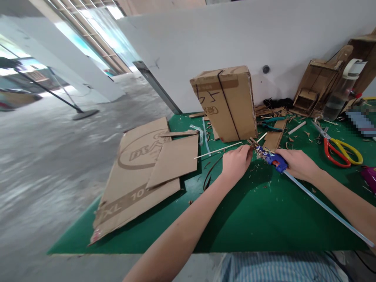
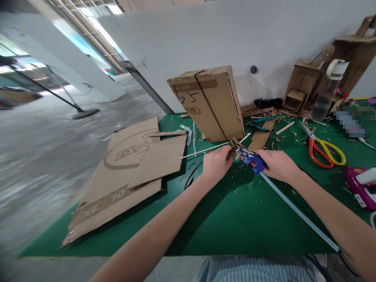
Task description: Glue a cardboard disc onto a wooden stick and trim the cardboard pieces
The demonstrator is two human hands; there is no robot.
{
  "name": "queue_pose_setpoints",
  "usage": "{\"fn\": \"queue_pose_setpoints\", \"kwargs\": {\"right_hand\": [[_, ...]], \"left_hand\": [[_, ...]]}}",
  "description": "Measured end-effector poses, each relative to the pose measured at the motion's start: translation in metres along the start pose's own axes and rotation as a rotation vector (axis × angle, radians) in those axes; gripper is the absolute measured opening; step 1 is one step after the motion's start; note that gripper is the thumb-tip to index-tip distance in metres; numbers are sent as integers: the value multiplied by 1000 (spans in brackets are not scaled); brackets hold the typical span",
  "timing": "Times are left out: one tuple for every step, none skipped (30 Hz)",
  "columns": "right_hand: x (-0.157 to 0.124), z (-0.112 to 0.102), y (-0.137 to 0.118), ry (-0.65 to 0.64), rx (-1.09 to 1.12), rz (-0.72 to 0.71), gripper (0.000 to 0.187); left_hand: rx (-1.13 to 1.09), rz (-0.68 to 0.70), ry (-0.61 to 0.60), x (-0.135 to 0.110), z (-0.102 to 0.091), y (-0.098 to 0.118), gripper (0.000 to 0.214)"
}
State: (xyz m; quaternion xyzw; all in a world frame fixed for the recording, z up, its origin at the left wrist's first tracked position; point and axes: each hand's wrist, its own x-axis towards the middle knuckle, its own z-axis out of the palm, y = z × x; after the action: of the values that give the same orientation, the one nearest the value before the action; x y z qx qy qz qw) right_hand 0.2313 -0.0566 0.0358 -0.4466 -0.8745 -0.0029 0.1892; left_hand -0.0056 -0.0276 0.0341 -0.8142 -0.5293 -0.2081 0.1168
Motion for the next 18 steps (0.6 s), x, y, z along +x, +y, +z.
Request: {"fn": "queue_pose_setpoints", "kwargs": {"right_hand": [[0, 0, 0, 0, 5, -1, 28], [0, 0, -1, 1, 10, -1, 28], [0, -1, -1, 0, 14, -2, 29], [0, -1, -1, -2, 16, -2, 29], [0, -1, -1, -4, 17, 0, 29], [0, -1, -1, -7, 18, 2, 29], [0, -1, -2, -10, 18, 5, 29], [0, -1, -2, -12, 16, 6, 28], [0, -1, -2, -14, 14, 4, 28], [0, -1, -2, -16, 10, -1, 28], [0, 0, -1, -18, 4, -6, 28], [0, 0, -1, -20, -3, -10, 27], [0, 0, -1, -21, -9, -12, 27], [0, 0, -1, -21, -12, -12, 28], [0, 0, -1, -22, -12, -13, 28], [0, 0, -1, -22, -8, -15, 28], [0, 0, -1, -22, -2, -19, 28], [0, 0, -1, -22, 5, -26, 28]], "left_hand": [[-3, 0, -6, 0, -1, 0, 20], [-5, -5, -12, 0, -1, 1, 20], [-5, -12, -15, 0, -1, 1, 20], [-6, -16, -17, 0, -1, 1, 21], [-9, -18, -15, 0, 0, 0, 21], [-13, -16, -10, 0, 0, 0, 21], [-18, -15, -1, -1, 1, -1, 22], [-23, -15, 8, -1, 2, -2, 22], [-26, -18, 13, -1, 2, -3, 22], [-27, -26, 13, 0, 3, -3, 22], [-26, -38, 9, 0, 3, -4, 23], [-24, -53, 1, 0, 2, -4, 23], [-22, -69, -8, 1, 1, -4, 24], [-24, -86, -18, 1, 1, -3, 24], [-30, -101, -28, 2, 0, -2, 25], [-40, -117, -36, 2, -1, -2, 25], [-54, -132, -44, 3, -2, -1, 25], [-73, -148, -48, 4, -2, -1, 25]]}}
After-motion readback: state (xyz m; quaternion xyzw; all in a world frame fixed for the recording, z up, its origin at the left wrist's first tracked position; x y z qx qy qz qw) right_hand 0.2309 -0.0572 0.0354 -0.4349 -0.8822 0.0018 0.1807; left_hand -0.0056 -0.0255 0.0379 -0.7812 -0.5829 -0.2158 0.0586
